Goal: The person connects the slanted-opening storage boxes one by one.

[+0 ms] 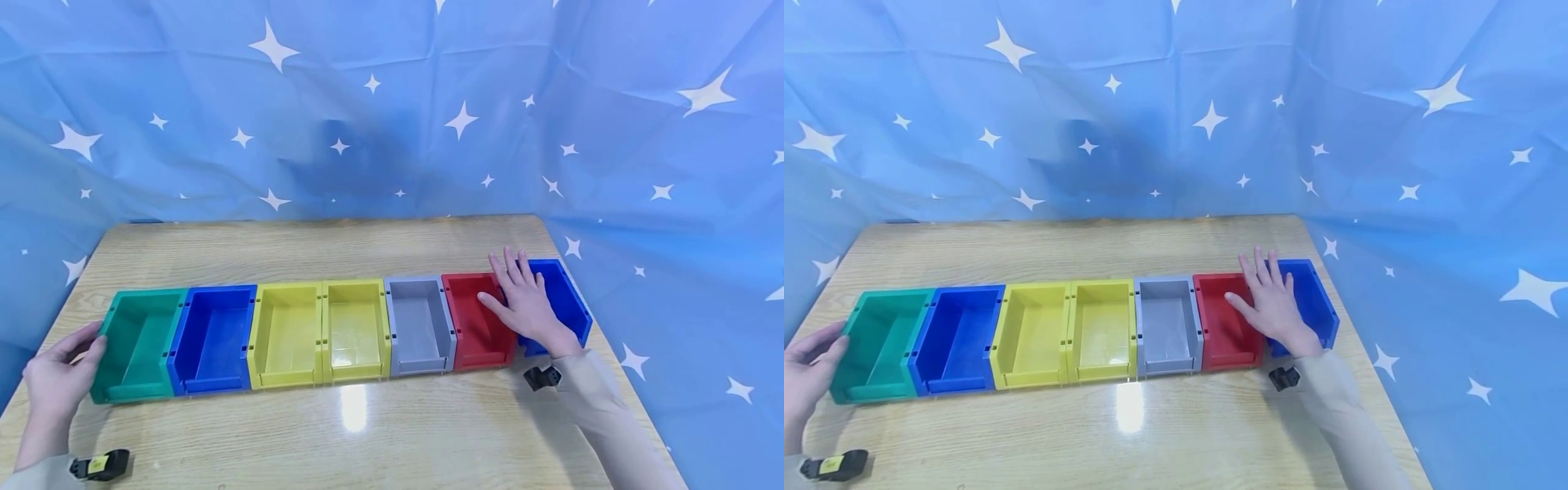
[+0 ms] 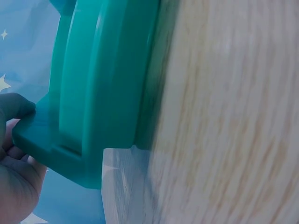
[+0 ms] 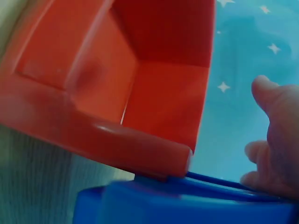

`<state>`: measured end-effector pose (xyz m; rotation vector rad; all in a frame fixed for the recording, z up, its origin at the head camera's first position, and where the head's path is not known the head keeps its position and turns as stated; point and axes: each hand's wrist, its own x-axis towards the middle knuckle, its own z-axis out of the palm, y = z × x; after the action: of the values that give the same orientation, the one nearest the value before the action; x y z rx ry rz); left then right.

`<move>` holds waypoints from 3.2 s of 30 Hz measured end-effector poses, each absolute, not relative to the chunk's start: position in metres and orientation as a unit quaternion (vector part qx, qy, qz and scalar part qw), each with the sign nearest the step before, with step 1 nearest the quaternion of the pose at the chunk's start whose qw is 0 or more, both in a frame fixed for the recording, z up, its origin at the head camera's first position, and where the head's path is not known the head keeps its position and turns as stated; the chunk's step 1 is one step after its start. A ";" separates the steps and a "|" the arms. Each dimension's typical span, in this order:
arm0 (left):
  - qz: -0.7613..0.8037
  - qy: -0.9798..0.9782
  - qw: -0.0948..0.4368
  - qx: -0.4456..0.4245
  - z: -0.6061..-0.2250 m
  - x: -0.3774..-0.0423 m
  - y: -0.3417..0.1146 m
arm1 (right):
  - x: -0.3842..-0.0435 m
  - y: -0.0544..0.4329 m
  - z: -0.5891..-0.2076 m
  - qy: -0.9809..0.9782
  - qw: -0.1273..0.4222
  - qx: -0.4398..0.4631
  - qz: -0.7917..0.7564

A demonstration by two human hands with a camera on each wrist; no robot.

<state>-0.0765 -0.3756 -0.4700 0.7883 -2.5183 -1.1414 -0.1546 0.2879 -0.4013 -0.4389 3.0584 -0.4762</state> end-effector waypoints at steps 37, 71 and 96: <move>-0.396 -0.868 0.182 0.236 -0.492 -0.080 -0.390 | -0.152 0.284 -0.418 0.982 -0.015 -0.171 -0.075; -0.384 -0.874 0.171 0.244 -0.500 -0.082 -0.401 | -0.160 0.284 -0.452 0.939 -0.186 -0.124 -0.262; -0.455 -0.860 0.137 0.186 -0.470 -0.086 -0.384 | -0.162 0.368 -0.434 0.947 -0.188 0.098 -0.242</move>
<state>-0.0858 -0.3842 -0.4702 0.5391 -2.4896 -1.3156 -0.1617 0.3682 -0.4339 0.3515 3.3937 -0.8664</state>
